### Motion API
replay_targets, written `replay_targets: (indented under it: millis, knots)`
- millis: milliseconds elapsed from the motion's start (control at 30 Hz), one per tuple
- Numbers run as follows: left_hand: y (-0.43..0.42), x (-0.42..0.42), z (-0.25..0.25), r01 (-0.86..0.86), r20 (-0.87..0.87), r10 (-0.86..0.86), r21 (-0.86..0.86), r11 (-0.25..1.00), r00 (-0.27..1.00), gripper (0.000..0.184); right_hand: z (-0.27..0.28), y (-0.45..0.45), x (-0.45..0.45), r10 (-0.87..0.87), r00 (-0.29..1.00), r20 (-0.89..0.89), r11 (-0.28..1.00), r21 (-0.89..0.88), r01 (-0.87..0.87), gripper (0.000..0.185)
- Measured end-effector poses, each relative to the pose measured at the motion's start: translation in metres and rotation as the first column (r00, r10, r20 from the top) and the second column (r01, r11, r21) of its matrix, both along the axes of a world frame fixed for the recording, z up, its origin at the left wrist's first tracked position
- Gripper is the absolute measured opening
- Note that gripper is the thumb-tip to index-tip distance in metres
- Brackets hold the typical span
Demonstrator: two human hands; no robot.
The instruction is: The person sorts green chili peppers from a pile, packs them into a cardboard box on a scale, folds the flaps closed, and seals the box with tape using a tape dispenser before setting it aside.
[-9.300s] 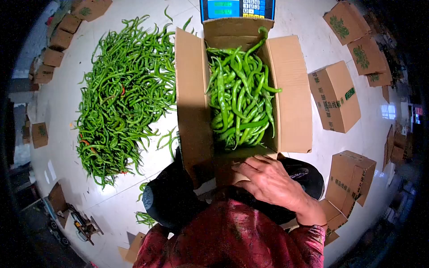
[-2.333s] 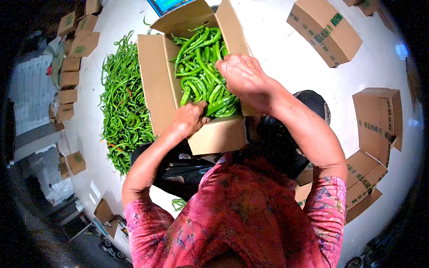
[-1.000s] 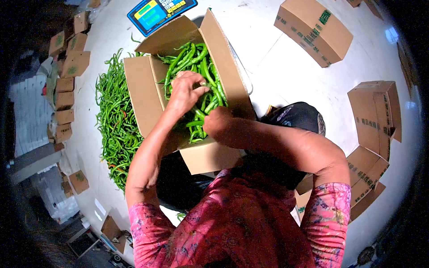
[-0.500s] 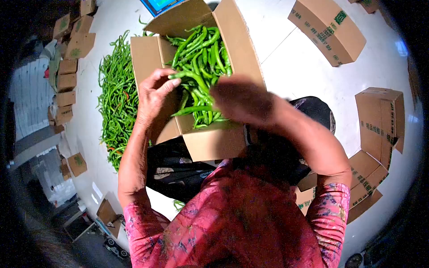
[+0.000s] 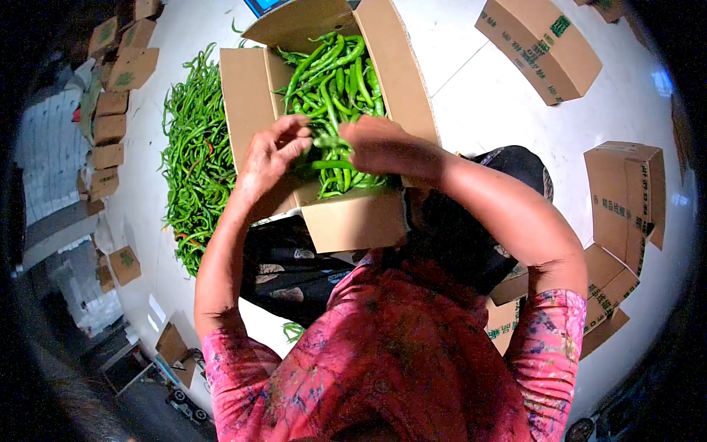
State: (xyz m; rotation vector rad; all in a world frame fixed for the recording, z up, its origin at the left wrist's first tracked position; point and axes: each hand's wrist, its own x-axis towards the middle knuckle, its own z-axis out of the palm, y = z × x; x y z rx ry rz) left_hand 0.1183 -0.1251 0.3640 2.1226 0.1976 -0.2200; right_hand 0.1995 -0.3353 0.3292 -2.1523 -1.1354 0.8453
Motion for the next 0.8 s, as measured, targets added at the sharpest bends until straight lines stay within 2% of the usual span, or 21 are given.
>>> replay_targets:
  millis: [67,100,133,200,233,300,367,433,467,533,600,633,667,733,800]
  knots:
    - [0.008,-0.002,-0.004,0.123,-0.057,-0.110,0.353,0.927,0.992,0.033,-0.023,-0.006,-0.011,0.089,0.994,0.059,0.992,0.083,-0.094,0.025]
    - [0.012,-0.002,-0.006,0.183,-0.100,-0.153,0.513,0.839,0.983,0.033,-0.044,-0.009,-0.023,0.119,0.962,0.246,0.959,0.221,-0.175,0.020]
    - [0.010,-0.003,-0.009,0.328,-0.257,-0.219,0.538,0.777,0.941,0.034,-0.042,-0.007,-0.029,0.128,0.956,0.265,0.963,0.197,-0.184,0.018]
    - [-0.007,-0.008,-0.032,0.362,-0.311,-0.199,0.660,0.658,0.929,0.036,-0.040,-0.006,-0.036,0.144,0.942,0.303,0.970,0.144,-0.194,0.015]
    - [-0.015,-0.013,-0.038,0.329,-0.304,-0.170,0.615,0.717,0.937,0.040,-0.037,-0.004,-0.034,0.228,0.939,0.259,0.969,0.033,-0.244,0.024]
    - [-0.019,-0.023,-0.044,0.284,-0.260,-0.190,0.397,0.873,0.947,0.037,-0.041,-0.005,-0.031,0.340,0.902,0.265,0.940,-0.060,-0.337,0.023]
    - [-0.028,-0.032,-0.029,0.229,-0.262,-0.160,0.257,0.939,0.952,0.032,-0.042,-0.005,-0.031,0.424,0.864,0.270,0.905,-0.148,-0.398,0.023]
    - [-0.018,-0.035,-0.033,0.201,-0.082,-0.183,0.437,0.877,0.980,0.032,-0.040,-0.006,-0.033,0.478,0.831,0.286,0.876,-0.231,-0.424,0.023]
    - [-0.014,-0.038,-0.036,0.172,0.005,-0.204,0.519,0.837,0.979,0.032,-0.044,-0.008,-0.036,0.433,0.840,0.327,0.901,-0.179,-0.394,0.023]
    - [-0.024,-0.045,-0.049,0.262,-0.043,-0.291,0.571,0.778,0.956,0.035,-0.048,-0.010,-0.039,0.342,0.848,0.405,0.937,-0.077,-0.342,0.022]
    - [-0.027,-0.043,-0.052,0.350,-0.115,-0.343,0.530,0.773,0.932,0.035,-0.047,-0.006,-0.038,0.193,0.864,0.465,0.955,0.111,-0.273,0.018]
    - [-0.022,-0.037,-0.049,0.270,-0.092,-0.255,0.377,0.886,0.963,0.036,-0.046,-0.005,-0.040,0.112,0.872,0.477,0.949,0.208,-0.236,0.015]
    - [-0.015,-0.031,-0.046,0.179,-0.092,-0.163,0.209,0.961,0.982,0.038,-0.044,-0.006,-0.042,0.139,0.861,0.489,0.951,0.177,-0.254,0.016]
    - [-0.014,-0.034,-0.043,0.246,-0.087,-0.230,0.299,0.922,0.969,0.046,-0.033,-0.012,-0.038,0.188,0.837,0.513,0.953,0.111,-0.282,0.016]
    - [-0.016,-0.046,-0.035,0.352,-0.092,-0.347,0.422,0.835,0.933,0.051,-0.021,-0.012,-0.031,0.195,0.890,0.412,0.962,0.095,-0.255,0.015]
